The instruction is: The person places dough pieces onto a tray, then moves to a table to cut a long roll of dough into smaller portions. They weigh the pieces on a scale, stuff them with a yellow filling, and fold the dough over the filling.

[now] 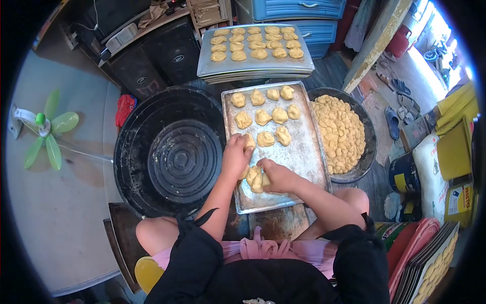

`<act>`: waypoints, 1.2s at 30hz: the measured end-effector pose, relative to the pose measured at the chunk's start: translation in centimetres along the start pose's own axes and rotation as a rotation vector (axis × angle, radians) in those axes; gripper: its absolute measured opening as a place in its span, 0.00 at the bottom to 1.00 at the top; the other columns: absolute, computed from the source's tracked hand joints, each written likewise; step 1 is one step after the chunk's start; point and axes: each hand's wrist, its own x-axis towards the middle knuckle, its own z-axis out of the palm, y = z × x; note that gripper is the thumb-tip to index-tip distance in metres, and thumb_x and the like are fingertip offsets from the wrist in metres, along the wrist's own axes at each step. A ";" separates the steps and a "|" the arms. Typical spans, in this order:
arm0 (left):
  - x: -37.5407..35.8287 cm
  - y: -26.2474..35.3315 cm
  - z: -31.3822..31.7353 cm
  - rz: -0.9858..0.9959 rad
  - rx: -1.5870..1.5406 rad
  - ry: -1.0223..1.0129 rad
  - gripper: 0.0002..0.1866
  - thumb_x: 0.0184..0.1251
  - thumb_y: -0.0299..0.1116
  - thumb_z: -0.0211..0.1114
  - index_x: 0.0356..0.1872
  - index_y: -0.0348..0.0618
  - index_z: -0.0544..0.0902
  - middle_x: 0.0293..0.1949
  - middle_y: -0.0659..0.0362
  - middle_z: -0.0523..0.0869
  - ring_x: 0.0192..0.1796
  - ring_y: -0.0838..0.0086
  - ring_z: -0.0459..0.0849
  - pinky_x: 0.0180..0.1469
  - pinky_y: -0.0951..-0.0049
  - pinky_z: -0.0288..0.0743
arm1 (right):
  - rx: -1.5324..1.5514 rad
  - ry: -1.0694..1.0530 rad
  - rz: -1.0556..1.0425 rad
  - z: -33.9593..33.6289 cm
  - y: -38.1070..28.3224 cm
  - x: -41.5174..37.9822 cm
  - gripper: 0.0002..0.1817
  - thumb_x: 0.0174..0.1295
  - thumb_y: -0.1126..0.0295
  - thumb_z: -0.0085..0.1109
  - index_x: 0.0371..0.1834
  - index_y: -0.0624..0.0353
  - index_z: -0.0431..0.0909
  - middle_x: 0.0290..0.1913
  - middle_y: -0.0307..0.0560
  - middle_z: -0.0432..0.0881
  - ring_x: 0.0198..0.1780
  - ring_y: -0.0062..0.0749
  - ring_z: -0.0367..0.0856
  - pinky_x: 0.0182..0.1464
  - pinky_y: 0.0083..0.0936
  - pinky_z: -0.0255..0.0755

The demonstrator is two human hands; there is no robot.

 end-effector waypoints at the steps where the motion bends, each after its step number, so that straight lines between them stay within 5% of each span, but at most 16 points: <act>1: -0.1 0.6 -0.5 0.022 0.008 0.069 0.19 0.55 0.34 0.65 0.49 0.41 0.80 0.52 0.51 0.77 0.55 0.53 0.74 0.57 0.59 0.67 | 0.003 0.006 0.000 -0.7 0.3 0.1 0.31 0.43 0.65 0.69 0.53 0.57 0.71 0.51 0.57 0.75 0.48 0.49 0.78 0.53 0.35 0.71; 3: -0.9 1.4 -1.3 0.063 0.036 0.024 0.17 0.56 0.33 0.65 0.47 0.41 0.81 0.51 0.51 0.78 0.54 0.53 0.75 0.57 0.60 0.68 | 0.124 -0.124 0.073 -4.0 1.6 0.4 0.30 0.40 0.69 0.67 0.53 0.58 0.73 0.47 0.57 0.79 0.47 0.47 0.80 0.50 0.34 0.73; 5: -1.4 2.0 -1.8 0.100 0.057 -0.012 0.15 0.56 0.33 0.66 0.45 0.40 0.81 0.50 0.51 0.78 0.53 0.53 0.75 0.57 0.61 0.69 | 0.171 0.119 0.068 -7.4 2.7 -0.2 0.17 0.42 0.71 0.65 0.39 0.59 0.81 0.38 0.52 0.84 0.40 0.38 0.82 0.44 0.29 0.75; 8: -1.7 3.0 -1.2 0.184 0.098 -0.006 0.15 0.57 0.33 0.65 0.45 0.41 0.82 0.51 0.52 0.78 0.54 0.55 0.74 0.57 0.61 0.68 | 0.185 0.289 0.254 -10.1 4.5 -0.7 0.16 0.47 0.71 0.62 0.42 0.58 0.82 0.39 0.51 0.83 0.41 0.39 0.82 0.45 0.30 0.74; 10: -0.7 3.1 0.4 0.180 0.142 -0.053 0.15 0.56 0.33 0.63 0.46 0.44 0.81 0.52 0.55 0.77 0.58 0.60 0.72 0.58 0.60 0.63 | -0.142 0.728 0.089 -8.6 8.4 0.9 0.15 0.51 0.72 0.60 0.44 0.57 0.82 0.43 0.52 0.79 0.43 0.43 0.79 0.47 0.33 0.73; 12: 0.2 3.7 1.7 0.231 0.186 -0.047 0.16 0.56 0.33 0.63 0.47 0.44 0.81 0.52 0.55 0.77 0.58 0.61 0.71 0.59 0.59 0.62 | -0.239 0.613 0.142 -7.3 9.3 1.0 0.18 0.54 0.72 0.58 0.51 0.55 0.79 0.47 0.51 0.76 0.48 0.44 0.75 0.51 0.36 0.70; 17: 1.6 4.5 3.4 0.306 0.260 -0.013 0.17 0.55 0.32 0.63 0.48 0.45 0.81 0.54 0.55 0.77 0.59 0.61 0.71 0.60 0.57 0.60 | -0.534 0.744 0.144 -5.9 7.1 1.3 0.24 0.52 0.70 0.56 0.56 0.50 0.75 0.53 0.44 0.75 0.56 0.37 0.69 0.58 0.39 0.59; 22: 1.4 3.8 1.1 0.070 0.223 0.113 0.16 0.56 0.33 0.62 0.47 0.45 0.82 0.52 0.54 0.78 0.57 0.60 0.73 0.59 0.56 0.60 | -0.482 0.634 -0.112 -4.7 5.1 1.4 0.23 0.53 0.68 0.56 0.55 0.56 0.74 0.54 0.44 0.74 0.57 0.39 0.68 0.59 0.41 0.57; 24: -0.3 2.6 -0.3 0.052 0.206 0.168 0.15 0.56 0.32 0.61 0.46 0.43 0.81 0.51 0.53 0.79 0.55 0.57 0.75 0.56 0.58 0.65 | -0.725 0.737 -0.079 -2.9 5.7 1.8 0.24 0.54 0.65 0.56 0.57 0.56 0.72 0.55 0.46 0.73 0.58 0.40 0.67 0.61 0.42 0.56; 26: -2.4 1.3 -1.5 -0.201 -0.112 0.038 0.15 0.55 0.29 0.60 0.46 0.40 0.81 0.51 0.52 0.79 0.53 0.53 0.75 0.53 0.59 0.69 | -0.625 0.615 -0.078 -2.9 3.9 1.4 0.25 0.55 0.64 0.57 0.58 0.56 0.71 0.55 0.48 0.72 0.58 0.41 0.68 0.61 0.41 0.56; 28: -4.5 -0.2 -1.7 -0.124 -0.099 -0.063 0.16 0.55 0.28 0.60 0.47 0.39 0.80 0.51 0.51 0.78 0.53 0.52 0.75 0.54 0.59 0.70 | -0.335 0.233 -0.043 -3.8 0.8 0.6 0.30 0.54 0.61 0.61 0.61 0.57 0.67 0.55 0.53 0.70 0.57 0.47 0.70 0.60 0.38 0.63; 30: -6.7 -0.3 -1.7 -0.043 -0.090 -0.162 0.17 0.54 0.28 0.61 0.47 0.38 0.80 0.52 0.50 0.77 0.52 0.51 0.75 0.54 0.60 0.70 | -0.189 0.111 -0.123 -0.6 0.8 0.2 0.33 0.48 0.59 0.65 0.59 0.57 0.68 0.52 0.54 0.71 0.54 0.50 0.72 0.57 0.38 0.68; 34: -8.7 0.7 -1.9 0.074 -0.004 -0.143 0.22 0.49 0.24 0.63 0.50 0.36 0.79 0.51 0.49 0.75 0.51 0.56 0.77 0.53 0.65 0.72 | -0.134 0.091 -0.159 1.3 0.2 -0.3 0.29 0.45 0.63 0.67 0.53 0.55 0.73 0.49 0.55 0.73 0.51 0.50 0.74 0.53 0.39 0.71; 36: -8.6 0.5 -1.9 -0.103 -0.171 -0.198 0.22 0.50 0.27 0.63 0.50 0.37 0.79 0.52 0.48 0.74 0.51 0.50 0.76 0.56 0.60 0.70 | -0.039 0.135 0.001 -0.6 1.2 0.4 0.21 0.46 0.67 0.65 0.46 0.57 0.78 0.45 0.54 0.75 0.48 0.50 0.76 0.51 0.37 0.72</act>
